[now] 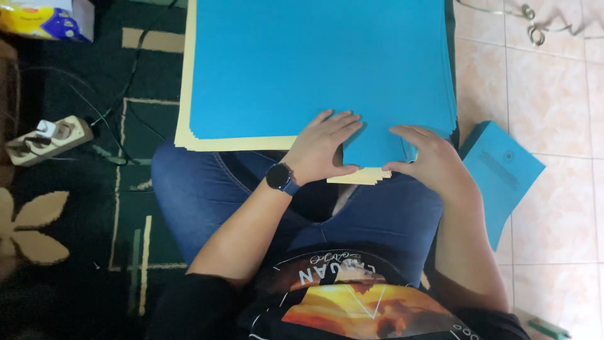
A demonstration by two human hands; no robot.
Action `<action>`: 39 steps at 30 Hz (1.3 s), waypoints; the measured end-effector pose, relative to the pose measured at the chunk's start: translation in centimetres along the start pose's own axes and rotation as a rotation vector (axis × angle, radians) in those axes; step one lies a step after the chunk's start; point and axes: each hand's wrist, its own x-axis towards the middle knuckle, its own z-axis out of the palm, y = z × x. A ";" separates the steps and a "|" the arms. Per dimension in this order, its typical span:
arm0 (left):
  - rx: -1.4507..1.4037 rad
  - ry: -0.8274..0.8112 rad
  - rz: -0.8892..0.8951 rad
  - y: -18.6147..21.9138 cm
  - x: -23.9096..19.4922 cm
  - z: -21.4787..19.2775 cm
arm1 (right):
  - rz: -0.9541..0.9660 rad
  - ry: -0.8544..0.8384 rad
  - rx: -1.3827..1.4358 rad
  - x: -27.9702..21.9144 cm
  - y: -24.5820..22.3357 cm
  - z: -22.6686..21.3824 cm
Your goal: A person sits on the floor and sorts through a large stack of blue folders, smoothing each one and placing it into a new stack.
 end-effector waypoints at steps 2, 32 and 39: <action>0.007 0.013 -0.005 -0.1 0.0 0.1 | 0.010 -0.007 0.024 0.2 -0.3 -0.3; -0.657 0.175 -0.120 -0.6 -0.4 -2.1 | -0.007 0.006 0.127 0.2 -0.7 -0.2; -0.557 0.182 -0.181 0.6 -0.4 -2.9 | -0.145 0.171 0.023 0.2 -1.5 0.5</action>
